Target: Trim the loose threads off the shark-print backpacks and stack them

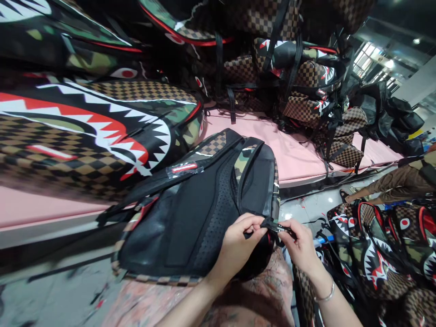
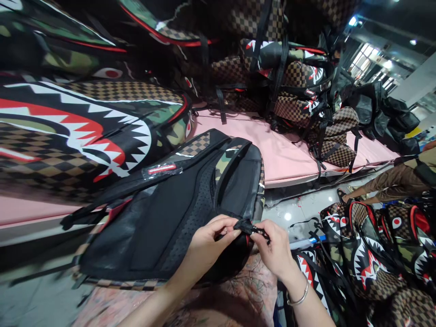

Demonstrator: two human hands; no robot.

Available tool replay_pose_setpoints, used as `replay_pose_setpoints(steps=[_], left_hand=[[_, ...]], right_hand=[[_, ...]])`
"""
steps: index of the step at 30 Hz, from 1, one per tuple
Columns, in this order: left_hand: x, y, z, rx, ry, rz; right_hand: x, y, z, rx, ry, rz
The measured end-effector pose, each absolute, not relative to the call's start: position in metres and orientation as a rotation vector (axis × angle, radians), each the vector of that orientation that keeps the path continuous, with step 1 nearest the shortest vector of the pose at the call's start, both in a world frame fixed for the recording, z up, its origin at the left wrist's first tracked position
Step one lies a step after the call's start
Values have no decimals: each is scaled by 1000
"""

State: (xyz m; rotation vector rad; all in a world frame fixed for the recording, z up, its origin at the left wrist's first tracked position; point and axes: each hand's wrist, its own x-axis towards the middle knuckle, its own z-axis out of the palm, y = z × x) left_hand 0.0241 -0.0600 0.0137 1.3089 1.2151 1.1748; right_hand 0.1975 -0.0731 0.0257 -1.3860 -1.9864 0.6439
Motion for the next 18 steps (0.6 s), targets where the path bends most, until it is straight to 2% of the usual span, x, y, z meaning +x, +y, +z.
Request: replay_pose_setpoints(steps=[14, 18], left_hand=[[25, -59, 14, 1376, 1239, 1158], [24, -58, 16, 1333, 1246, 1148]], right_hand=[[198, -68, 37, -1307, -2263, 266], [200, -68, 35, -1274, -2192, 376]])
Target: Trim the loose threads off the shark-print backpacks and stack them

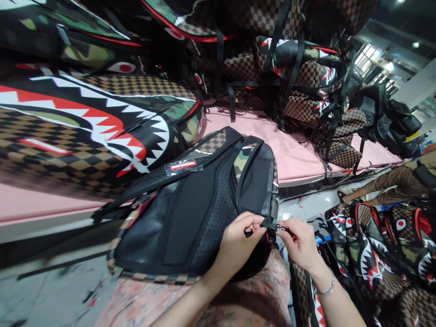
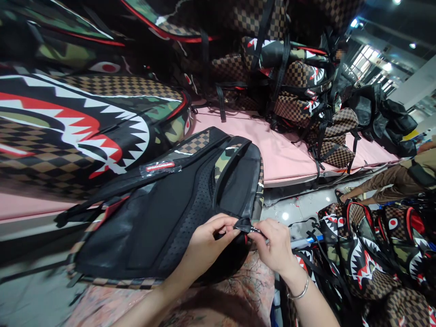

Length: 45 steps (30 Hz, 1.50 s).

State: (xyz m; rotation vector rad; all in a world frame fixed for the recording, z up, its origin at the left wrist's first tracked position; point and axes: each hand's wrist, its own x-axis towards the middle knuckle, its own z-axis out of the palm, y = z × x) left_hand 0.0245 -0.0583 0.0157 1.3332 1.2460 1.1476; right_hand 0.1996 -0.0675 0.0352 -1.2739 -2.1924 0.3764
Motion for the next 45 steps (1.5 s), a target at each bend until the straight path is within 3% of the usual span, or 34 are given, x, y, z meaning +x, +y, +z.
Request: replay_pose_setpoints(steps=[11, 22, 26, 30, 38, 45], left_hand=[[24, -58, 6, 1201, 1183, 1137], [24, -56, 12, 1254, 1213, 1123], [24, -57, 12, 1249, 1228, 1109], [24, -57, 9, 1080, 1192, 1065], [16, -56, 17, 812, 1016, 918], [19, -53, 18, 836, 1123, 985]], right_hand=[[199, -67, 28, -1441, -1970, 684], [199, -65, 29, -1289, -2308, 56], [200, -65, 30, -1274, -2350, -27], [200, -64, 31, -1267, -2280, 152], [196, -64, 7, -1416, -1611, 761], [194, -72, -6, -1444, -1695, 681]])
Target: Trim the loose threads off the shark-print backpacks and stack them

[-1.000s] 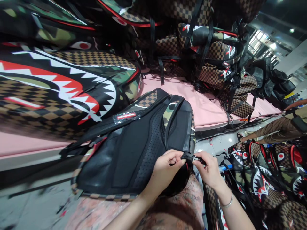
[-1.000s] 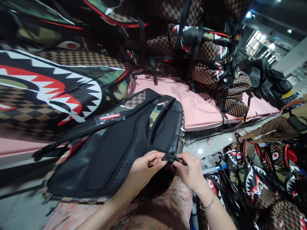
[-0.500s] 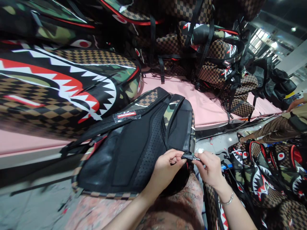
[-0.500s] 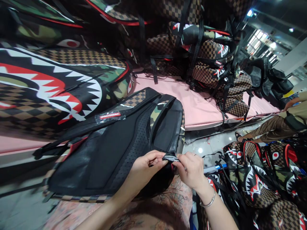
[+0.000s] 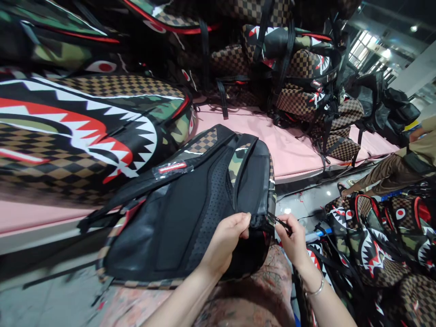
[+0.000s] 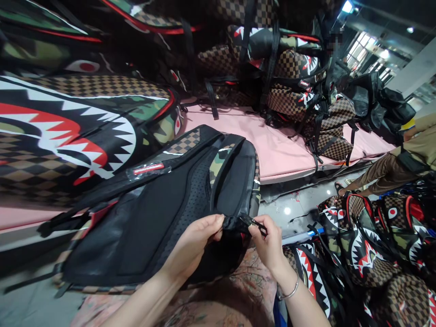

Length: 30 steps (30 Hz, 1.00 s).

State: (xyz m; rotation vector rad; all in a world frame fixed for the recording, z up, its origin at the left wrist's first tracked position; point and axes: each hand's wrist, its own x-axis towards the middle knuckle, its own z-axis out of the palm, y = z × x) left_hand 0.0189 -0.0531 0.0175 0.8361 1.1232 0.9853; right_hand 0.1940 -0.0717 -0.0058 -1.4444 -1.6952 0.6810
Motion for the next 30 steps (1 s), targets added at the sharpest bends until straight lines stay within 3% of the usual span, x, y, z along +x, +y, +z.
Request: replay_pose_setpoints(steps=[8, 13, 25, 30], left_hand=[[19, -43, 21, 602, 1058, 871], [20, -41, 19, 573, 1022, 843], [20, -41, 14, 551, 977, 852], [20, -44, 19, 573, 975, 856]], right_hand=[[201, -77, -7, -1240, -2073, -28], [199, -74, -9, -1274, -2186, -201], [194, -68, -8, -1276, -2202, -147], [194, -71, -4, -1239, -1952, 179]])
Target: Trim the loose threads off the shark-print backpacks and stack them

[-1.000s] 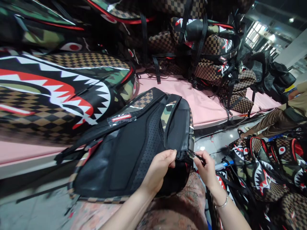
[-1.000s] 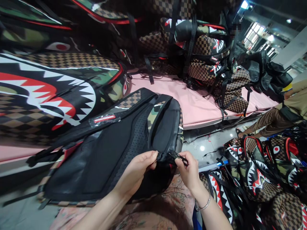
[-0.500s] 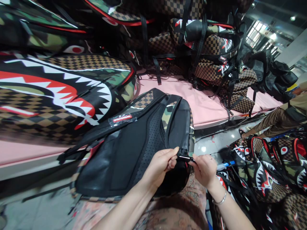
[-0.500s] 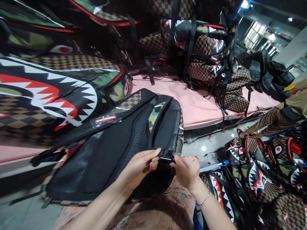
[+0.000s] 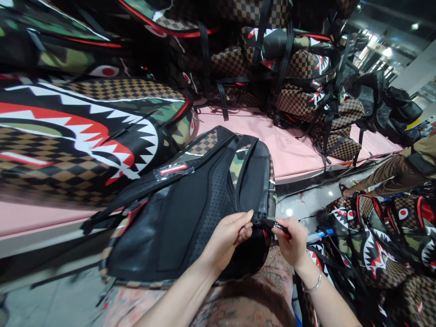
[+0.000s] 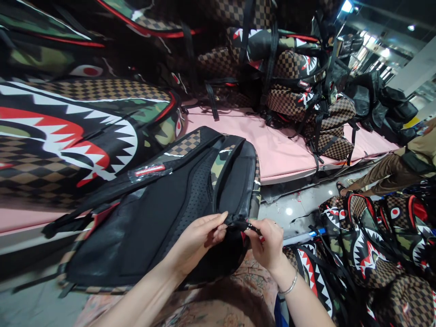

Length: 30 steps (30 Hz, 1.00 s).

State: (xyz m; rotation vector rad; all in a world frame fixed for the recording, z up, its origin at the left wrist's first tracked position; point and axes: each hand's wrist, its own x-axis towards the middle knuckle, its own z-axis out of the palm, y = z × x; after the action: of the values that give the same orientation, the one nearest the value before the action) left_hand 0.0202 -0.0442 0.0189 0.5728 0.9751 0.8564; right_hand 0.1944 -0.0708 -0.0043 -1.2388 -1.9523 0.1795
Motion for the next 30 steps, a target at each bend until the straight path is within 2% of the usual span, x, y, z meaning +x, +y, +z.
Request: replay_pose_setpoints(steps=[6, 12, 20, 27, 30], left_hand=[[19, -49, 22, 654, 980, 853], [15, -52, 18, 594, 869, 841], [15, -52, 13, 588, 820, 856], [14, -52, 14, 580, 812, 837], [14, -53, 17, 565, 818, 829]], right_hand=[[193, -76, 0, -1420, -1744, 559], [193, -80, 0, -1398, -1740, 637], [196, -80, -1, -1284, -1912, 436], [197, -77, -13, -1245, -2091, -36], [197, -76, -11, -1250, -2057, 59]])
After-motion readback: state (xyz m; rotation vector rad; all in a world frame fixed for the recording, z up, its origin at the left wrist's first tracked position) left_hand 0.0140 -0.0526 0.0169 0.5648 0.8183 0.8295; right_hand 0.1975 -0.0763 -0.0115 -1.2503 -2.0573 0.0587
